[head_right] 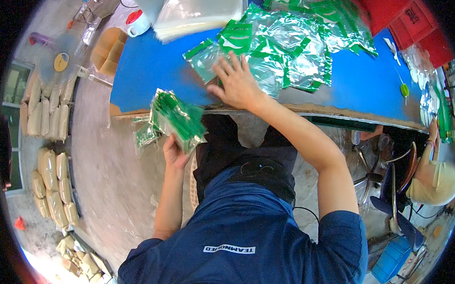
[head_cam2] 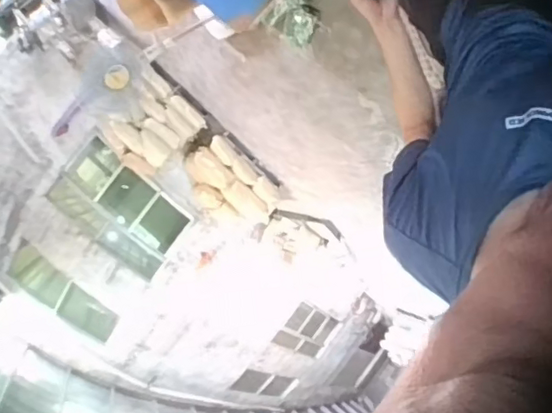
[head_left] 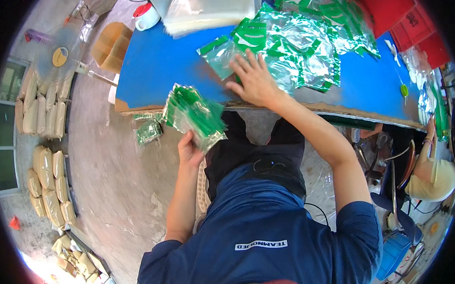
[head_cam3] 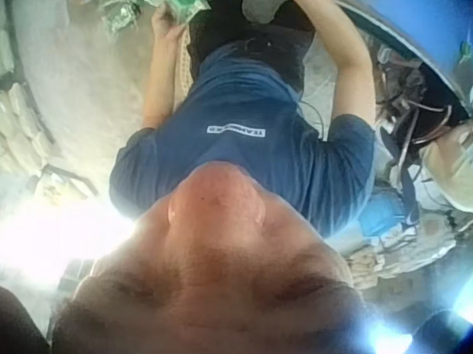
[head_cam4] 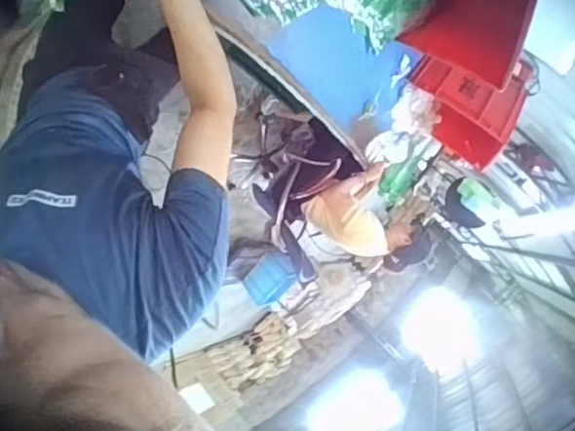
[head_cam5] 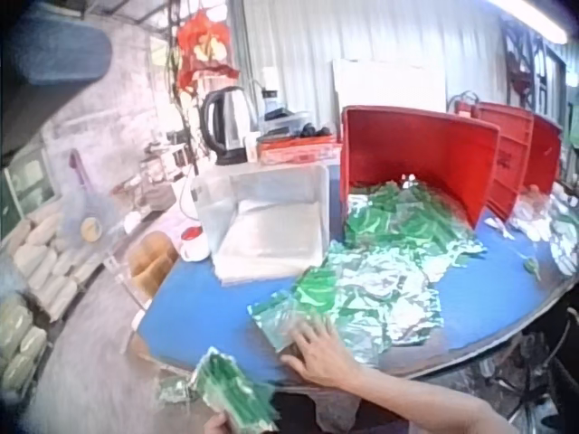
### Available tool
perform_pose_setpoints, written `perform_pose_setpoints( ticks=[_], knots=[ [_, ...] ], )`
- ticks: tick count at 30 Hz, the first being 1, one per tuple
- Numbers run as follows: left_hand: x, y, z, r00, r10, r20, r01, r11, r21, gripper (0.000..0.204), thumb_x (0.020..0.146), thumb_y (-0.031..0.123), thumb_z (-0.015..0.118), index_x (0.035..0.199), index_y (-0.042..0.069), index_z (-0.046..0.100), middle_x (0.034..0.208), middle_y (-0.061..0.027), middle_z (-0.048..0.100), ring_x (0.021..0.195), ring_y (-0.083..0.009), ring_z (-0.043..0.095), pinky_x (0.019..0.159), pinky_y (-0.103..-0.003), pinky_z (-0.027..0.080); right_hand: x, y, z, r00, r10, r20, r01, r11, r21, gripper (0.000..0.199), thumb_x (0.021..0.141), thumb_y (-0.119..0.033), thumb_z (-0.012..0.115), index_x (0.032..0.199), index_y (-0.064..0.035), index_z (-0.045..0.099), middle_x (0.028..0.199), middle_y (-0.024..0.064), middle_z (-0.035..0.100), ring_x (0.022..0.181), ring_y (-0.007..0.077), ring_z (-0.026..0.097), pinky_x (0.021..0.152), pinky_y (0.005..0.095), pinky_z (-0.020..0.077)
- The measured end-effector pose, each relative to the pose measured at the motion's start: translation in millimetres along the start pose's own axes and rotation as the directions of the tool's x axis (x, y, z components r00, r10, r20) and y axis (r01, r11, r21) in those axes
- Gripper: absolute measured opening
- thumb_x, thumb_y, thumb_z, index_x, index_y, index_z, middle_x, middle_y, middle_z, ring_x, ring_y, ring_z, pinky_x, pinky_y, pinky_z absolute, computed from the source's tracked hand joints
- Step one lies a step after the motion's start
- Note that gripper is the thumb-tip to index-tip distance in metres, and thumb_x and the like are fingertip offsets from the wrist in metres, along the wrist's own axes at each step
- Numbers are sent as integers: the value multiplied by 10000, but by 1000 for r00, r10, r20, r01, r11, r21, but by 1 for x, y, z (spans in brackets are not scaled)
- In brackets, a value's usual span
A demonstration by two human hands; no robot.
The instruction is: The recorder is sorting green plastic pouches into stacks and then placing the stacks into a larger clear plastic bag.
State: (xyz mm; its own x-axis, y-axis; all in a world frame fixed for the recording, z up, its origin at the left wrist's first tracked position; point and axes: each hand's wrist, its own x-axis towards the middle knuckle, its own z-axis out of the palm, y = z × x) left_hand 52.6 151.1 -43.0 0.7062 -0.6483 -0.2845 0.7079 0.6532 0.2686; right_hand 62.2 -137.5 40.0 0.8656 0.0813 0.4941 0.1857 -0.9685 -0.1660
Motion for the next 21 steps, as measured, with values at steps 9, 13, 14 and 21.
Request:
perform_pose_setpoints(
  ticks=[9,13,14,21],
  knots=[
    [-5,-2,-10,998,63,-29,-63,998,3,560,831,122,736,1337,11,523,1328,-143,590,1263,-328,534,1143,-509,355,-40,-13,-54,996,83,15,-84,985,153,590,898,-385,668,1348,-34,522,1396,217,494,1342,431,404,1110,544,312],
    [1,-15,-8,993,-95,76,97,995,-35,603,792,108,757,1338,6,524,1321,-152,597,1250,-343,543,1119,-525,383,-85,6,-55,938,324,122,-307,942,-139,735,910,-554,583,1431,-52,453,1522,214,359,1430,464,255,1132,661,180],
    [2,-20,-6,981,-148,128,156,986,-57,614,783,104,762,1339,5,523,1321,-155,596,1245,-344,547,1114,-528,389,-90,-1,-53,959,247,138,-237,968,-82,729,913,-547,580,1433,-53,452,1524,207,361,1437,462,242,1133,671,164],
    [14,-33,5,993,-93,-69,103,983,149,645,784,106,764,1357,-3,489,1288,-146,607,1222,-335,564,1097,-499,417,-68,-7,-34,985,152,76,-170,877,448,555,951,-400,558,1310,23,541,1414,250,468,1348,417,405,1124,582,281]
  ],
)
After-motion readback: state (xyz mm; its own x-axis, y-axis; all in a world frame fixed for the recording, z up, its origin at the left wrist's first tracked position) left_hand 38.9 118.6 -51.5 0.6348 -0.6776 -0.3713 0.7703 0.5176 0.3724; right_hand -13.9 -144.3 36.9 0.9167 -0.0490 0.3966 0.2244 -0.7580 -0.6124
